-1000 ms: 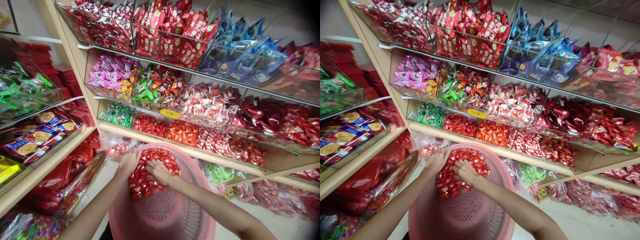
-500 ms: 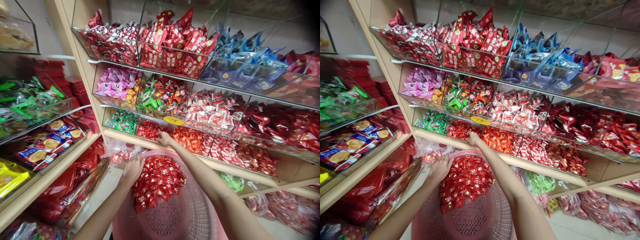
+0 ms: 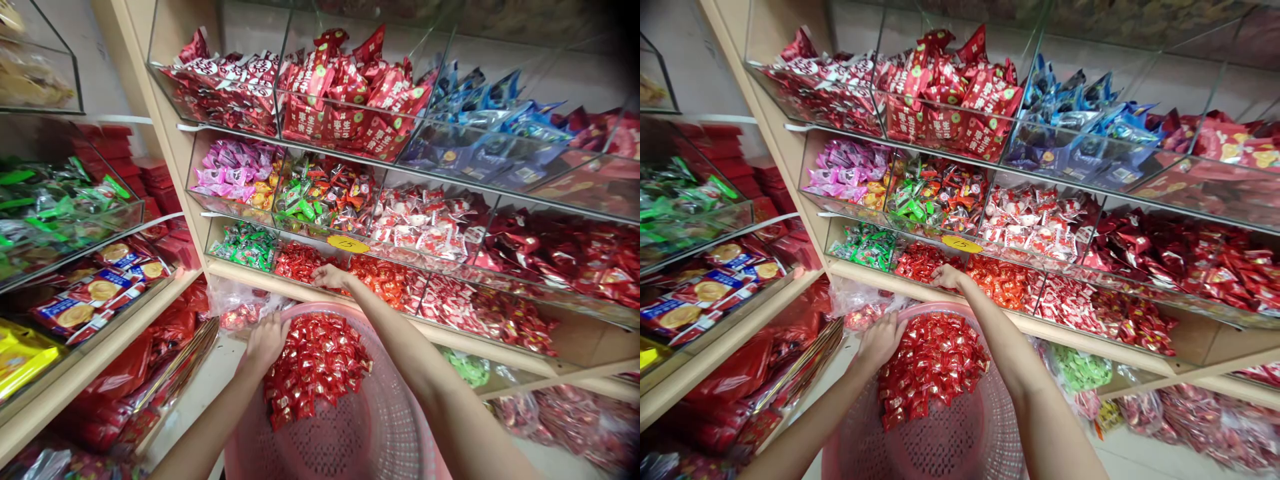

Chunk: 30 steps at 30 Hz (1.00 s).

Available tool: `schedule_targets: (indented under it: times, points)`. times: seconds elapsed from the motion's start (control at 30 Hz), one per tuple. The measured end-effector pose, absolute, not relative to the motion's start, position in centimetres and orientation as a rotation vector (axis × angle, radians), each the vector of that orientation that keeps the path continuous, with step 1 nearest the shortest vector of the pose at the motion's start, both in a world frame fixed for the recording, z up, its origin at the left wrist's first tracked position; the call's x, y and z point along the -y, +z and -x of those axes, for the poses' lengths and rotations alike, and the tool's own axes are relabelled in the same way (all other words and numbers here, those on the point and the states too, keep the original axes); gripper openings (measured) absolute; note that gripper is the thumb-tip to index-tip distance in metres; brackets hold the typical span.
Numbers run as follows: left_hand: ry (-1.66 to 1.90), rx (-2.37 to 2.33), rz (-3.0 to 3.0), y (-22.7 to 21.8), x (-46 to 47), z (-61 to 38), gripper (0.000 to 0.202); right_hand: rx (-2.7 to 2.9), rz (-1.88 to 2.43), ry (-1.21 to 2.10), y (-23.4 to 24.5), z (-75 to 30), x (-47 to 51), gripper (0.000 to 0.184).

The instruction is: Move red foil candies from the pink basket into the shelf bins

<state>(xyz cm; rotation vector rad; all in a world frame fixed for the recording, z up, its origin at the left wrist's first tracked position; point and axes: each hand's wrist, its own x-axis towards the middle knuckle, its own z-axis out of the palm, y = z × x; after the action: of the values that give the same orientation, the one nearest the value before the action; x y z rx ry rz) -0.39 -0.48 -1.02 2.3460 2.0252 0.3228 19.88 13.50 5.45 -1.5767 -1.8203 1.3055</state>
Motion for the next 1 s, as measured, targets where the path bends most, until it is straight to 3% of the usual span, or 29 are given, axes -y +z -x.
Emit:
schedule_targets:
  times: [0.13,0.4,1.0]
  points:
    - [0.297,-2.021,-2.322,-0.9,0.5,0.3,0.053,1.827,1.496,1.273,5.1,-19.8,-13.8,0.012]
    - [0.295,-2.034,-2.327,-1.0,0.5,0.4,0.054,1.714,1.580,0.892,3.4,-18.0,-14.4,0.019]
    - [0.260,-2.018,-2.292,-0.4,0.6,0.2,0.053,1.594,1.788,0.870,3.6,-15.7,-13.2,0.030]
